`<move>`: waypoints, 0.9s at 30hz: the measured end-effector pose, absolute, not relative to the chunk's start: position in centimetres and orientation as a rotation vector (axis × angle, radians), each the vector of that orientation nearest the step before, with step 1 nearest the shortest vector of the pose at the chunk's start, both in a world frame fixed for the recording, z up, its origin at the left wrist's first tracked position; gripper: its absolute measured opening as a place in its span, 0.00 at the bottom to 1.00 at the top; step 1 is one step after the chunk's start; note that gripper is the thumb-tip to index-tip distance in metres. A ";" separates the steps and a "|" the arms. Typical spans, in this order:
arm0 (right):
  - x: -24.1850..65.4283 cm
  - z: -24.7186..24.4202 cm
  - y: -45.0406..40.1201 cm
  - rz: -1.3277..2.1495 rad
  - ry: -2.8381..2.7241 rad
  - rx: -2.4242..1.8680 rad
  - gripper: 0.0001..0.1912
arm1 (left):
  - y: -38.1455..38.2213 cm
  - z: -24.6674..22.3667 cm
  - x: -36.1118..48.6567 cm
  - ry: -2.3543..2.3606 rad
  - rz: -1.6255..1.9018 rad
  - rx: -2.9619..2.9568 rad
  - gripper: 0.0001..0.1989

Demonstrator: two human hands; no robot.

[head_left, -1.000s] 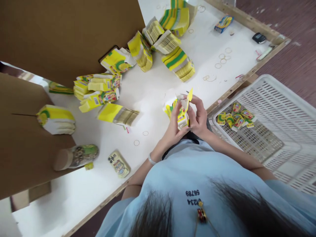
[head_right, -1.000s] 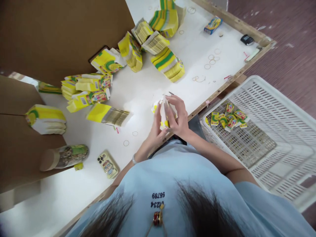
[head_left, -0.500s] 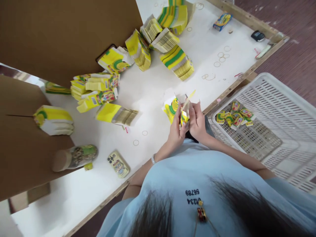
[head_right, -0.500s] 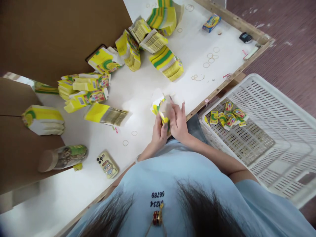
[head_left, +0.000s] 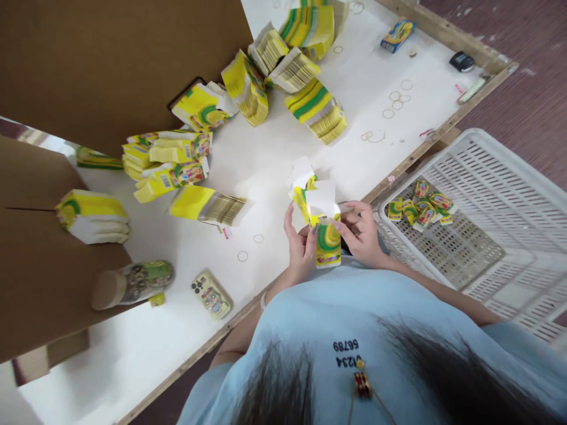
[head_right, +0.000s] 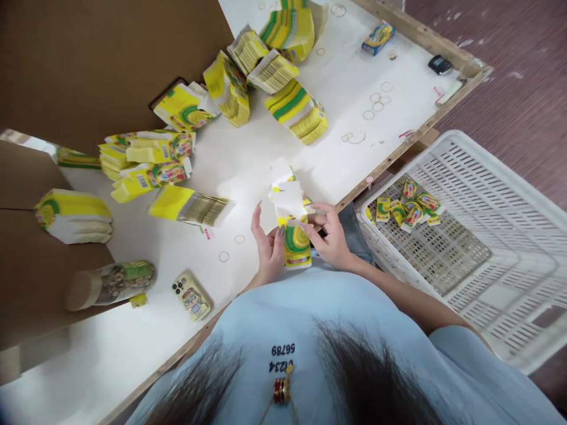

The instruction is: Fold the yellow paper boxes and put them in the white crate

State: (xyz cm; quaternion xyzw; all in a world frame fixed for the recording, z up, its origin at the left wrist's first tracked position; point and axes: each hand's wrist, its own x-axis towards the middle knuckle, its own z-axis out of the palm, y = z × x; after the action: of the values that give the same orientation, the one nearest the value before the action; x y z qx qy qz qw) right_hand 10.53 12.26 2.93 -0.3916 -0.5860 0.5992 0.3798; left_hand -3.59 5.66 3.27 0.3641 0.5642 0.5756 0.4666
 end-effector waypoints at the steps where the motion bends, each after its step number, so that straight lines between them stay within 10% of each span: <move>1: 10.9 2.8 12.2 1.532 -1.515 -0.996 0.22 | 5.2 3.2 -3.6 1.362 1.403 0.885 0.39; 8: 11.9 3.1 13.0 1.567 -1.534 -0.989 0.18 | 5.0 3.6 -4.4 1.219 1.200 0.938 0.17; 14: 12.7 3.1 13.5 1.311 -1.699 -0.970 0.16 | 5.5 3.4 -4.5 1.362 1.250 1.006 0.34; 27: 13.1 4.8 13.8 2.039 -1.609 -0.830 0.25 | 5.6 4.2 -5.5 1.514 1.129 1.098 0.27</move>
State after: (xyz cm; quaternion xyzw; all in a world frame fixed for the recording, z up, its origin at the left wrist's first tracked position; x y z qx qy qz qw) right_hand 13.07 13.76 4.83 -0.2978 -0.5773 0.7318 0.2060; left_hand -5.55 5.62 4.19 0.4462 0.6151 0.4587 0.4606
